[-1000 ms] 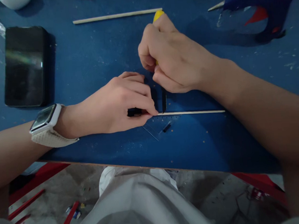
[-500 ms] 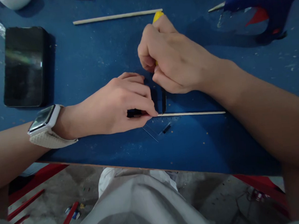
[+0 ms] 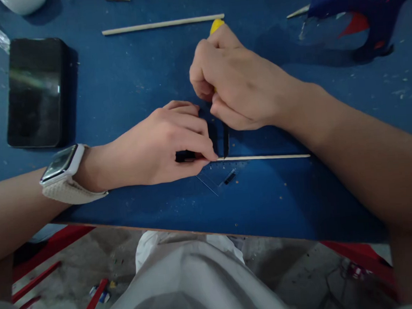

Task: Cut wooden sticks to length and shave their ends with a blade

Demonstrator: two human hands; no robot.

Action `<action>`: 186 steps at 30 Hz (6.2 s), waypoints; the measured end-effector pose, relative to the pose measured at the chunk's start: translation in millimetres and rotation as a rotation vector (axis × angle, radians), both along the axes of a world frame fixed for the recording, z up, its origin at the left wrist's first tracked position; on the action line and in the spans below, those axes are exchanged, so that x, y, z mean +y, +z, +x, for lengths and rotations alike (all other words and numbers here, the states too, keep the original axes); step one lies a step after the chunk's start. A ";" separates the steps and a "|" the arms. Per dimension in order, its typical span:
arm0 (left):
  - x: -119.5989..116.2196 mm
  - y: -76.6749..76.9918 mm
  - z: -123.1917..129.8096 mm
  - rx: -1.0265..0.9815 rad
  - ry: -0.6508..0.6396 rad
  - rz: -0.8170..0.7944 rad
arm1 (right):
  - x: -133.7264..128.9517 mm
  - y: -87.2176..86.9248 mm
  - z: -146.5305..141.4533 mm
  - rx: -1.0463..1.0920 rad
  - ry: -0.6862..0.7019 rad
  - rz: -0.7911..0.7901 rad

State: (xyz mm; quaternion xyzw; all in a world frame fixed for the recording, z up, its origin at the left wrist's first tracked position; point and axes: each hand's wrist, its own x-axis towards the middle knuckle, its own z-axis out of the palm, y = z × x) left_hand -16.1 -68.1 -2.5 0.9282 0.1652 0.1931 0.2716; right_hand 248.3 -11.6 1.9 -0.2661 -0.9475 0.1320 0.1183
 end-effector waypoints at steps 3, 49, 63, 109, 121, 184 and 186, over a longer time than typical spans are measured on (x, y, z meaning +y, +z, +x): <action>-0.3 0.0 -0.3 -0.001 -0.003 -0.001 | -1.2 0.2 0.8 -0.003 -0.027 -0.018; -10.0 0.6 5.9 0.047 0.025 0.078 | -3.7 0.8 -4.1 0.095 0.141 0.064; -0.4 -14.5 5.9 -0.050 -0.009 0.261 | -42.6 34.7 25.4 0.197 -0.293 0.136; 34.5 -20.6 -6.8 0.083 -0.033 0.323 | -91.2 0.3 82.6 0.061 -0.284 0.252; 37.8 -6.9 -6.9 0.070 -0.123 -0.173 | -93.7 -5.2 71.8 0.009 -0.031 0.371; 30.7 8.3 4.7 0.078 -0.107 -0.142 | -118.3 -1.7 28.6 0.061 -0.169 0.274; 31.4 8.1 3.5 0.070 -0.129 -0.146 | -119.3 -0.7 29.2 0.062 -0.164 0.275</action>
